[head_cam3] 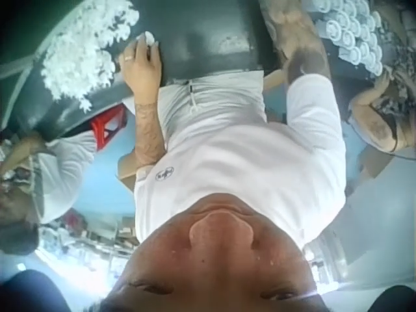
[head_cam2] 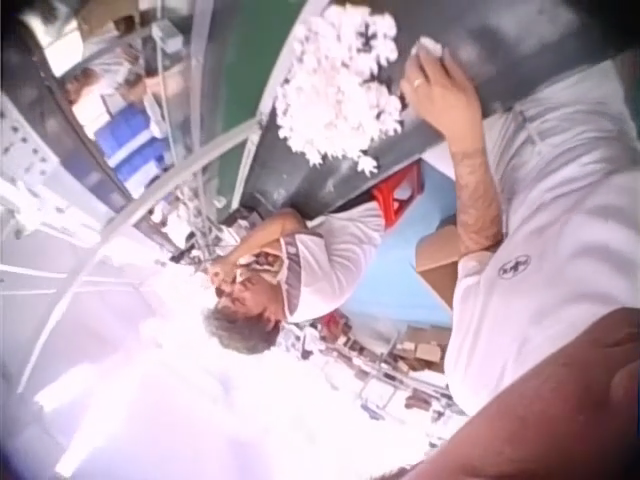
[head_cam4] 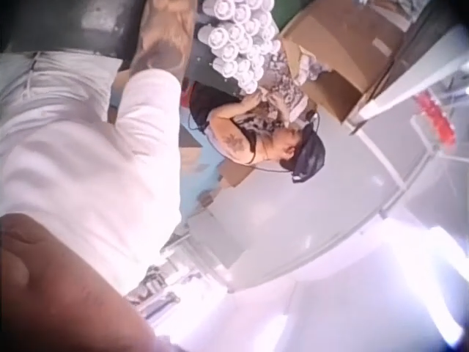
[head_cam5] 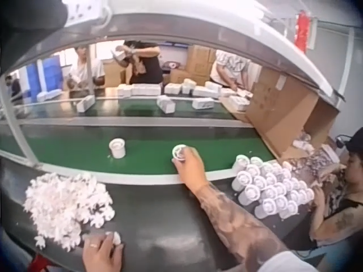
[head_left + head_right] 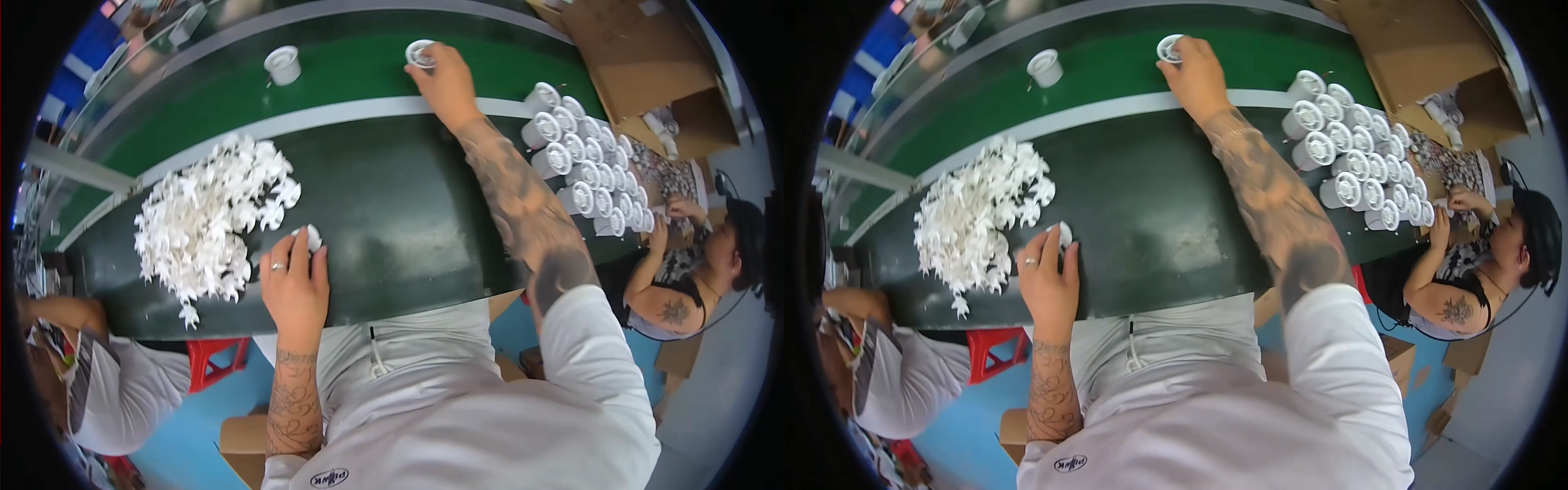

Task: The person assembles small fans by picking up propeller blades and cylindrical housings from the workbench, fitting each blade into a housing by hand, and placing the assembled components onto the conveyor belt.

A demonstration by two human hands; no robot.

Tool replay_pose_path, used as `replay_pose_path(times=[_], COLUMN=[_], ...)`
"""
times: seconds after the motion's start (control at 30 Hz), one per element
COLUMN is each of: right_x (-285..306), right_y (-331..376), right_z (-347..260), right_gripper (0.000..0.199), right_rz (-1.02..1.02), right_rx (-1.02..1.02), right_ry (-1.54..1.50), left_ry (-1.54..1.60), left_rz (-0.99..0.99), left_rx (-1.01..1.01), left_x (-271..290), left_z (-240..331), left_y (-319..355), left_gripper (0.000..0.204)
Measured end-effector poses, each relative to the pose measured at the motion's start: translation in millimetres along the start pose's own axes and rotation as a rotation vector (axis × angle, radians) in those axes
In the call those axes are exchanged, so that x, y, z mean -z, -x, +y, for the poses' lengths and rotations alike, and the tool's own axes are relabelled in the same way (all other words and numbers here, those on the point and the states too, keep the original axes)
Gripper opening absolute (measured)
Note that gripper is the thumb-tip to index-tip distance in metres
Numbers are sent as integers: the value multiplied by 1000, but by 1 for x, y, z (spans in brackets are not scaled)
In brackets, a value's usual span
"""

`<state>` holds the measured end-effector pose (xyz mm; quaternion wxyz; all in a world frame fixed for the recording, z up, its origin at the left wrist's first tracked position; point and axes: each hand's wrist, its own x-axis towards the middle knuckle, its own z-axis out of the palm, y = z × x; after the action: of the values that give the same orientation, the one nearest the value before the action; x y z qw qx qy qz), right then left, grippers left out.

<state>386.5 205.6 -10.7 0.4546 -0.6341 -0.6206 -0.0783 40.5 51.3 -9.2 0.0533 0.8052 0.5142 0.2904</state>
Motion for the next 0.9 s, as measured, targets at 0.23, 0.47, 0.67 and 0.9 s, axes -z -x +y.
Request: replay_pose_path(times=[0.23,0.47,0.67,0.9], right_x=[76,184,170,155], right_y=[26,152,155,130], right_z=[-68,-52,-71,-59], right_gripper=[66,50,34,27], right_rz=[-62,-181,-145,-90], right_rx=[28,-278,-328,-293], right_ry=[419,942,516,433], left_ry=[118,268,233,613], left_rz=[-57,-222,-314,-145], left_rx=[137,10,21,-16], left_x=[26,24,43,33], left_z=[-9,-8,6,-1], left_y=[-2,-12,-2,4], left_gripper=[36,27,35,38])
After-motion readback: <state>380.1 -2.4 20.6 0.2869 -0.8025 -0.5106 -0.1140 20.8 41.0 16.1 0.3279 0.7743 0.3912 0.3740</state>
